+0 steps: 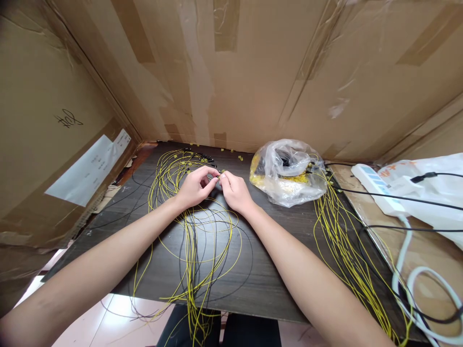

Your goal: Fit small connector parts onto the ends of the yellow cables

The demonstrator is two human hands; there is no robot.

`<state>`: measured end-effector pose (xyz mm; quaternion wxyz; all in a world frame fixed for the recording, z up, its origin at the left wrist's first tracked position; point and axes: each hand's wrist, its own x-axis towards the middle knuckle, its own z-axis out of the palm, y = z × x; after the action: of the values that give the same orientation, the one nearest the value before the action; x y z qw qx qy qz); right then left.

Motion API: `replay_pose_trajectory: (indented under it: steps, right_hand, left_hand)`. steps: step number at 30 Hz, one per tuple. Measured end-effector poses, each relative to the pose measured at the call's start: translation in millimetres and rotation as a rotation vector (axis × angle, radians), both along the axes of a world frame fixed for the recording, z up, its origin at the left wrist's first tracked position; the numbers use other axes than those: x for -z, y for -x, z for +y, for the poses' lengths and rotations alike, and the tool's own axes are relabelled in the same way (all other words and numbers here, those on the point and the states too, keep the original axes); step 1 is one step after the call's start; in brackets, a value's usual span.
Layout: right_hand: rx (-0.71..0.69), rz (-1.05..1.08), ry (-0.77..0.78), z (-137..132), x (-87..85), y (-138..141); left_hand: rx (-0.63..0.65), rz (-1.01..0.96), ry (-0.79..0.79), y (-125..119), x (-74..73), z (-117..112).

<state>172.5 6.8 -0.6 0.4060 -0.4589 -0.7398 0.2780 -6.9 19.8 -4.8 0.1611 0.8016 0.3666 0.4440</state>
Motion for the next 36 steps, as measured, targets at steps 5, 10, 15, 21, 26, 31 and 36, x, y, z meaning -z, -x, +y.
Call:
replay_pose_trajectory:
  steps: [5,10,15,21,26,31,36]
  right_hand:
    - [0.014,0.011,0.012,0.8,1.9,1.0]
    - [0.050,0.035,-0.059,0.6,1.9,2.2]
    - [0.054,-0.001,-0.064,1.3,2.5,1.8]
    - [0.032,-0.036,-0.030,2.1,3.0,0.9]
    - [0.050,-0.027,-0.043,1.8,2.1,1.4]
    - [0.051,-0.045,-0.028,1.5,1.9,1.7]
    - [0.048,-0.042,-0.026,1.5,2.5,1.2]
  left_hand:
    - [-0.027,-0.010,-0.003,-0.8,-1.4,-0.7]
    - [-0.057,-0.054,0.086,-0.9,-1.6,1.5]
    - [-0.004,-0.141,0.220,0.1,-1.7,3.9]
    - [0.003,-0.104,0.152,0.1,-1.9,3.4]
    - [-0.025,-0.075,0.156,0.2,-1.1,3.4]
    - [-0.028,-0.061,0.173,0.5,-2.0,3.2]
    - [-0.019,-0.070,0.147,0.6,-0.9,3.8]
